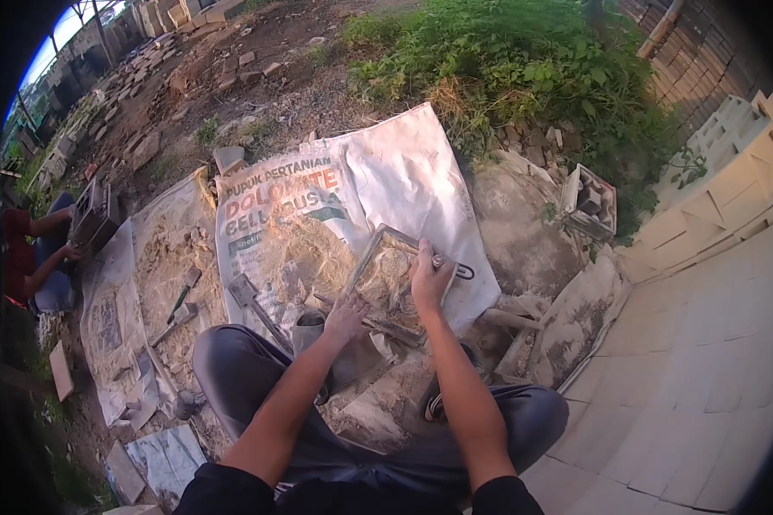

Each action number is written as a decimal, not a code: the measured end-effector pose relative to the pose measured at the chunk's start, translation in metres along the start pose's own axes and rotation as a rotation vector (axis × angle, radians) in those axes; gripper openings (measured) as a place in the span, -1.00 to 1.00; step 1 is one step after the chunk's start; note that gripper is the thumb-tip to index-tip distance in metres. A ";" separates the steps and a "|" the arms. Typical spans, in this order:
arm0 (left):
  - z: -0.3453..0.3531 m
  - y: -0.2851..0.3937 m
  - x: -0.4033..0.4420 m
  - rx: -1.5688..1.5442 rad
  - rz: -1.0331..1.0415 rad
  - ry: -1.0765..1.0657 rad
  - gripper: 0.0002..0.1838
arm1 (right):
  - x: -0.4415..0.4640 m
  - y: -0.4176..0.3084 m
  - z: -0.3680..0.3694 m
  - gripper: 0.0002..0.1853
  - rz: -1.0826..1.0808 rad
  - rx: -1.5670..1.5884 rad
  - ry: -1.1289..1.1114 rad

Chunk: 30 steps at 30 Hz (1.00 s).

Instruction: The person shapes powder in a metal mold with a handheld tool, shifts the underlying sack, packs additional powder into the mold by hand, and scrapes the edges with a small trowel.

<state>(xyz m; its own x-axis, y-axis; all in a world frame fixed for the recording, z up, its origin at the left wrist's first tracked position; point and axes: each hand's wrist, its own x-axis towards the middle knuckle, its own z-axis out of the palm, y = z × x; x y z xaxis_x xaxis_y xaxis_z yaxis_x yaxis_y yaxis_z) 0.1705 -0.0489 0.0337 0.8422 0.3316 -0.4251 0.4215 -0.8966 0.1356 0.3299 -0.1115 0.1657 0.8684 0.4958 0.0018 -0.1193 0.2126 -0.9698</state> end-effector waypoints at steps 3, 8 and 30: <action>0.025 -0.001 0.015 -0.127 0.198 0.112 -0.42 | 0.002 0.004 0.000 -0.58 -0.048 -0.052 -0.110; 0.018 -0.007 0.027 -0.331 0.061 0.261 -0.47 | 0.001 0.001 -0.005 -0.57 -0.046 -0.037 -0.088; 0.036 0.039 -0.002 -0.195 0.108 0.311 -0.51 | -0.012 -0.006 -0.010 -0.50 -0.196 0.116 0.113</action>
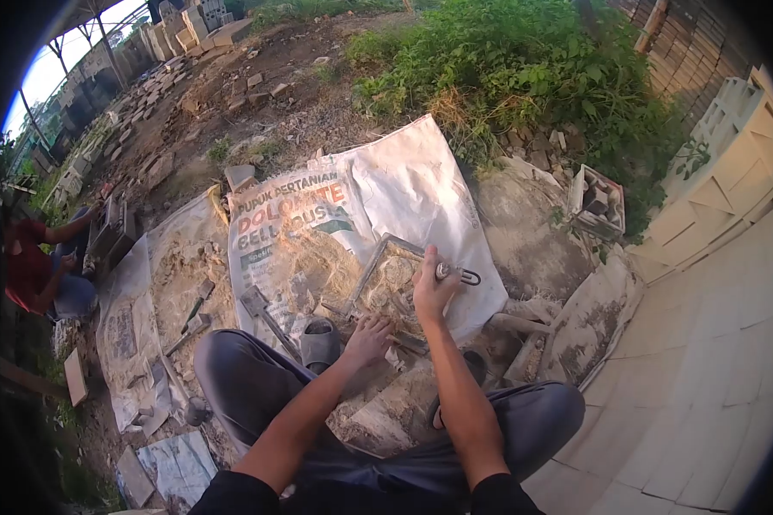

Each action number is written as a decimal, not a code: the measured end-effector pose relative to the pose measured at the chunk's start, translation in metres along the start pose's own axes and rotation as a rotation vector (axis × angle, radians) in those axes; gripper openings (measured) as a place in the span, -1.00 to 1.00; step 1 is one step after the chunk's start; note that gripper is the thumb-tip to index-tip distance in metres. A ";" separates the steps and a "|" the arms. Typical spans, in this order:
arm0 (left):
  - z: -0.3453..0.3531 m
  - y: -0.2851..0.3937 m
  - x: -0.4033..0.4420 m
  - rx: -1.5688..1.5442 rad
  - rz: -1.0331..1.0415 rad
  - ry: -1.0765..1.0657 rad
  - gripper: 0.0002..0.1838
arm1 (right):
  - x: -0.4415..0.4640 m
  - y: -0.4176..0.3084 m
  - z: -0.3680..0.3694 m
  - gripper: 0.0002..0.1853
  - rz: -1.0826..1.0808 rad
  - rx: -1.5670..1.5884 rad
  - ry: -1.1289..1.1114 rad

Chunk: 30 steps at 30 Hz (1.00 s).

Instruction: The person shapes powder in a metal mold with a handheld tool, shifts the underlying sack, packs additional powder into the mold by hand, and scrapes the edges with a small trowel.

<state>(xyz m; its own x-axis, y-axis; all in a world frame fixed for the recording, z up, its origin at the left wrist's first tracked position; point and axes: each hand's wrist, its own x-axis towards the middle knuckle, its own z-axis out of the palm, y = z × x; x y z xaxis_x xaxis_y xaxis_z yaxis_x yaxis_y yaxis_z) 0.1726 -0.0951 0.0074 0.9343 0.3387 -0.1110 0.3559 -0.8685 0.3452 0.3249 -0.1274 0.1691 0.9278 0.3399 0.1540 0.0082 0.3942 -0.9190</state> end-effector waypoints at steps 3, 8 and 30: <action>0.000 -0.011 0.005 -0.009 0.039 0.132 -0.53 | -0.008 -0.014 0.011 -0.53 -0.013 -0.068 -0.152; -0.010 -0.046 0.003 -0.249 -0.496 0.414 -0.49 | -0.022 0.023 0.007 -0.58 0.029 -0.143 -0.300; -0.025 -0.096 0.026 -0.923 -1.106 0.268 -0.78 | -0.026 0.030 0.048 -0.61 0.156 -0.152 -0.384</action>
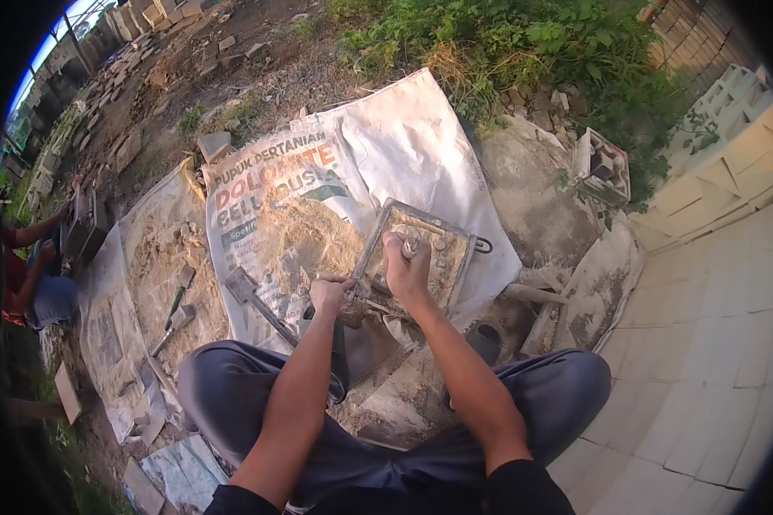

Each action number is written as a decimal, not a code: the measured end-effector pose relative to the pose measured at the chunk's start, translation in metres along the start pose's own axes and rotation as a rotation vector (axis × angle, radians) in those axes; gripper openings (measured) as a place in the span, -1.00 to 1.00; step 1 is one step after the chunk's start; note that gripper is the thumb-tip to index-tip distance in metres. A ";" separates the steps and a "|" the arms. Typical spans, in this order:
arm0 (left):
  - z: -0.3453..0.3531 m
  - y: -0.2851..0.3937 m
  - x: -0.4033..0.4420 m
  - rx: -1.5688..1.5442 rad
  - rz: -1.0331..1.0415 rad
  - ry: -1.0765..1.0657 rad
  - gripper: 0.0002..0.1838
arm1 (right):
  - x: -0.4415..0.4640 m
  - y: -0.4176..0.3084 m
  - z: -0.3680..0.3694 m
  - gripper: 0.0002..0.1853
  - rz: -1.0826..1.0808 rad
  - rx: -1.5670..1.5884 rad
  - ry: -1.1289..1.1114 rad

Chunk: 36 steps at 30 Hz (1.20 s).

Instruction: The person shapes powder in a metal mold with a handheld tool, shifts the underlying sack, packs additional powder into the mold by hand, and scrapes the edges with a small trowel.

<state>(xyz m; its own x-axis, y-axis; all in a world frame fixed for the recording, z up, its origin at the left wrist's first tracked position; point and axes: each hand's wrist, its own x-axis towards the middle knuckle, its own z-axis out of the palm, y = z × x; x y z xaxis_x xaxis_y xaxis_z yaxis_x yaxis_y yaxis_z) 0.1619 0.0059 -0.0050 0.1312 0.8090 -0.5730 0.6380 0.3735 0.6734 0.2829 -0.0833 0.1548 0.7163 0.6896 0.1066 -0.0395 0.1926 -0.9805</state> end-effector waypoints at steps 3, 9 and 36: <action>0.002 -0.003 -0.002 -0.065 0.030 0.011 -0.77 | 0.003 -0.008 0.003 -0.61 -0.005 0.022 0.054; -0.001 -0.001 -0.011 -0.066 0.036 0.036 -0.84 | -0.005 0.006 0.014 -0.62 -0.098 -0.126 -0.097; 0.021 0.009 -0.042 0.605 0.581 0.121 -0.38 | -0.024 -0.013 -0.074 -0.64 0.034 0.174 0.180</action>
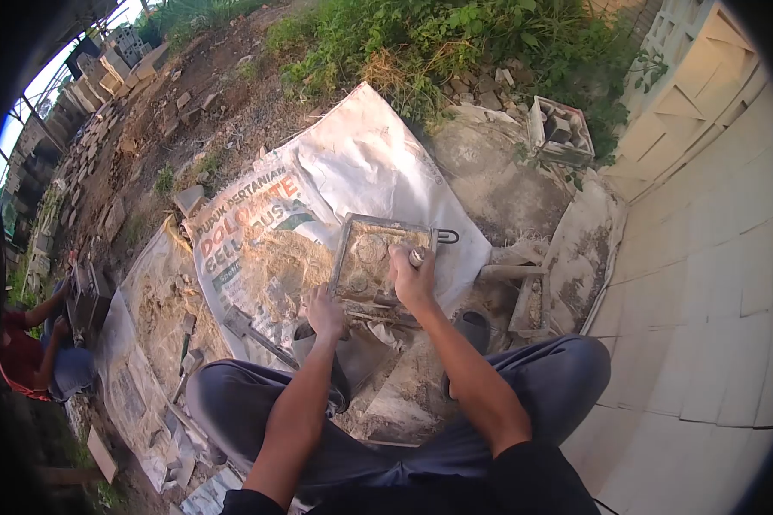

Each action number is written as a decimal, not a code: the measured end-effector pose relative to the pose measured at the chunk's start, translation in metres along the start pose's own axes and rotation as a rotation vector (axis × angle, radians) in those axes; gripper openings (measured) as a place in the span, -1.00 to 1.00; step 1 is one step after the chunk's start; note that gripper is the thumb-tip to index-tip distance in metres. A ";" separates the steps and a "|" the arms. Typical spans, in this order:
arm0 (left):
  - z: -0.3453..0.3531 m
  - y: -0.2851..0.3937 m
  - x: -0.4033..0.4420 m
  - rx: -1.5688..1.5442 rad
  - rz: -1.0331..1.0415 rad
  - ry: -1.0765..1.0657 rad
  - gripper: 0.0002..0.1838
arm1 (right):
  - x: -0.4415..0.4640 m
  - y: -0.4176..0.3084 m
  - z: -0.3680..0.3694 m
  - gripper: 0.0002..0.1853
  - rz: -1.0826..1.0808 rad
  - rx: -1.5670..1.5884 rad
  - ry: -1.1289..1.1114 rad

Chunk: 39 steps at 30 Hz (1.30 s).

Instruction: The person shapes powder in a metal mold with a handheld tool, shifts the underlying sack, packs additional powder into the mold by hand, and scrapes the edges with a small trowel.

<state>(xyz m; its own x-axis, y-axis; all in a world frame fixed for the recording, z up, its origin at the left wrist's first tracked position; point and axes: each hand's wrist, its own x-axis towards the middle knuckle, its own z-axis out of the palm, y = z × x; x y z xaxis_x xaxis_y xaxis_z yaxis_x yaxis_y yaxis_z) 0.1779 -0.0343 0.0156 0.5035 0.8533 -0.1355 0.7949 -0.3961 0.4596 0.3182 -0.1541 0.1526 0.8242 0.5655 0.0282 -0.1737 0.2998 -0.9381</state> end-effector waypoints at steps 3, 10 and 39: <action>0.019 0.017 -0.014 0.120 0.130 -0.161 -0.07 | -0.004 -0.051 0.021 -0.61 0.021 -0.081 0.037; 0.021 0.016 -0.009 0.144 0.079 -0.352 0.03 | -0.007 0.004 -0.011 -0.63 -0.138 -0.290 -0.123; 0.035 -0.007 -0.004 -0.037 0.072 -0.336 -0.22 | -0.005 -0.040 0.017 -0.61 -0.041 -0.208 -0.086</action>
<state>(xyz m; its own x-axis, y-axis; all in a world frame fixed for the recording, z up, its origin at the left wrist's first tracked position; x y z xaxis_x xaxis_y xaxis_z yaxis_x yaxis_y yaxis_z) 0.1819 -0.0470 -0.0183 0.6464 0.6613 -0.3805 0.7433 -0.4333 0.5097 0.3118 -0.1553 0.1956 0.7778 0.6222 0.0886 -0.0187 0.1638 -0.9863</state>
